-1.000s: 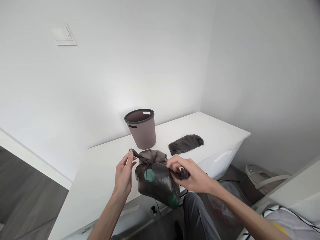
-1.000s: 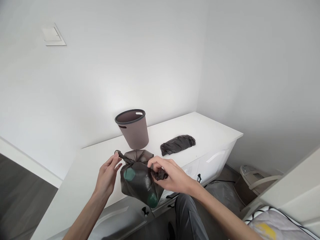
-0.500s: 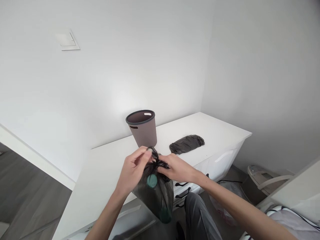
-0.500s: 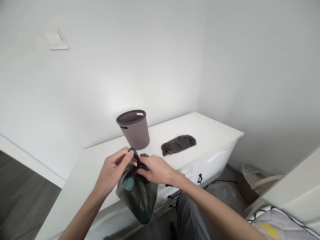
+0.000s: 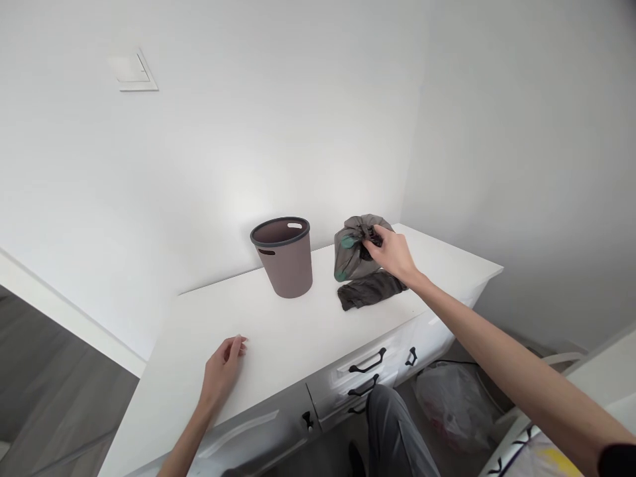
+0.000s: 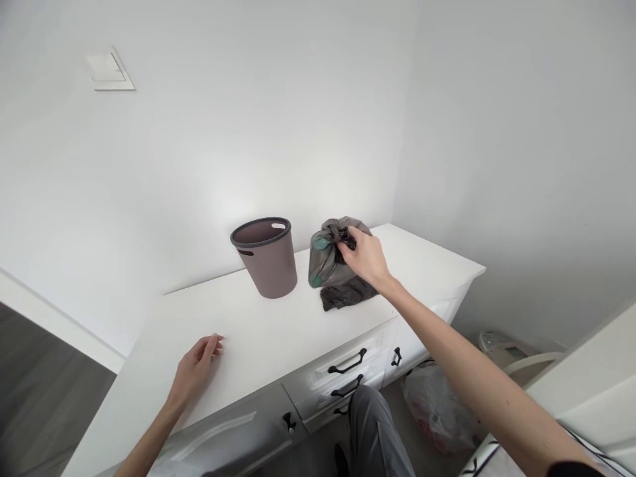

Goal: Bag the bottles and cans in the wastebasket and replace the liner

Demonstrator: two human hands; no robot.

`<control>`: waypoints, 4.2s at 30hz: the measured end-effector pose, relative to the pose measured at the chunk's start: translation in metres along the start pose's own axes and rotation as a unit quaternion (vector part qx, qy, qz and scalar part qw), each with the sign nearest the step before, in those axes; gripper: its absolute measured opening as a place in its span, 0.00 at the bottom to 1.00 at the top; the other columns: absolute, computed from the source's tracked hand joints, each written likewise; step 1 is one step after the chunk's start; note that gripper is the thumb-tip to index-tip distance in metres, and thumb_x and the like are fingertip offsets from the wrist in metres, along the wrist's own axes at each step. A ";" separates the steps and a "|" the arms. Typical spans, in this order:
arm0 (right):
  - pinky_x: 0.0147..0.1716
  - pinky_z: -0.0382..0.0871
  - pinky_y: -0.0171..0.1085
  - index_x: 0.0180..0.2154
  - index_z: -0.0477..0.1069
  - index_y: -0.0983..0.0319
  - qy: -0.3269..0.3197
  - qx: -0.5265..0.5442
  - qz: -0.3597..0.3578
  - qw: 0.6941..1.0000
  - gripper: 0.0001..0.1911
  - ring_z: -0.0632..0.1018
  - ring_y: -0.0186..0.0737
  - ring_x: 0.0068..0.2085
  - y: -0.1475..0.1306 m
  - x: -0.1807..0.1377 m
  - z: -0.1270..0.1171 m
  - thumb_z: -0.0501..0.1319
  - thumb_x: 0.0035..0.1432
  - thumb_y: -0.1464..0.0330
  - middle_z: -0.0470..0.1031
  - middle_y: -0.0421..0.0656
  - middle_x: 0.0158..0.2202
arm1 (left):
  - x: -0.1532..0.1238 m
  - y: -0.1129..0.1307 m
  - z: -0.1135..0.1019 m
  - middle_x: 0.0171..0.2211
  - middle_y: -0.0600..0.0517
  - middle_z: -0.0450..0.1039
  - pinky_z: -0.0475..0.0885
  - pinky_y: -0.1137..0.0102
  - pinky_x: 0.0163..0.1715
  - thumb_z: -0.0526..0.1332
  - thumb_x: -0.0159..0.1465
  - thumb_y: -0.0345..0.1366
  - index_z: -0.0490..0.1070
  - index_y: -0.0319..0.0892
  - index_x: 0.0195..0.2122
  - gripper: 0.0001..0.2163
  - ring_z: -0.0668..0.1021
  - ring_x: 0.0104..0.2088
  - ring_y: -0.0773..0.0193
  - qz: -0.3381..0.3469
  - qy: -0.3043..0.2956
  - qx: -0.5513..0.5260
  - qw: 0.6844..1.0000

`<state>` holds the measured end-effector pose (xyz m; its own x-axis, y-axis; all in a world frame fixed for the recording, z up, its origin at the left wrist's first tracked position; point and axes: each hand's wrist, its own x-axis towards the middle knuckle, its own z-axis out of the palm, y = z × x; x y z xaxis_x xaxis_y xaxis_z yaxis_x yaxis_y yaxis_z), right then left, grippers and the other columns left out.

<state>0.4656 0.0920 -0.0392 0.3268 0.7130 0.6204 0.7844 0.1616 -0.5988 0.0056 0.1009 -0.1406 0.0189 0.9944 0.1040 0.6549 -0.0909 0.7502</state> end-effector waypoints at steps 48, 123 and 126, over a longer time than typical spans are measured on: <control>0.37 0.68 0.36 0.34 0.77 0.58 -0.209 0.195 0.066 0.956 0.10 0.78 0.39 0.32 0.037 -0.148 0.157 0.60 0.63 0.62 0.81 0.39 0.30 | 0.000 -0.016 0.016 0.38 0.51 0.82 0.71 0.68 0.37 0.55 0.67 0.61 0.82 0.48 0.41 0.24 0.80 0.38 0.57 0.005 0.008 0.064 0.998; 0.39 0.69 0.34 0.32 0.76 0.56 -0.186 0.161 0.106 0.964 0.05 0.81 0.38 0.34 0.032 -0.142 0.153 0.61 0.60 0.69 0.82 0.37 0.31 | 0.126 0.202 0.043 0.45 0.43 0.82 0.41 0.43 0.68 0.55 0.71 0.49 0.75 0.44 0.50 0.17 0.69 0.63 0.45 0.381 0.116 0.247 0.884; 0.39 0.69 0.34 0.32 0.76 0.56 -0.188 0.156 0.107 0.964 0.06 0.81 0.38 0.35 0.029 -0.141 0.150 0.61 0.60 0.70 0.82 0.37 0.31 | 0.132 0.197 0.038 0.47 0.46 0.83 0.44 0.46 0.67 0.56 0.70 0.49 0.77 0.46 0.45 0.15 0.74 0.57 0.47 0.376 0.121 0.232 0.889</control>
<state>0.3631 0.0982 -0.2197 0.2032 0.9400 0.2742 0.5051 0.1393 -0.8517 0.1659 0.2167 -0.0038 0.4565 0.6170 0.6410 0.7682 -0.6368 0.0659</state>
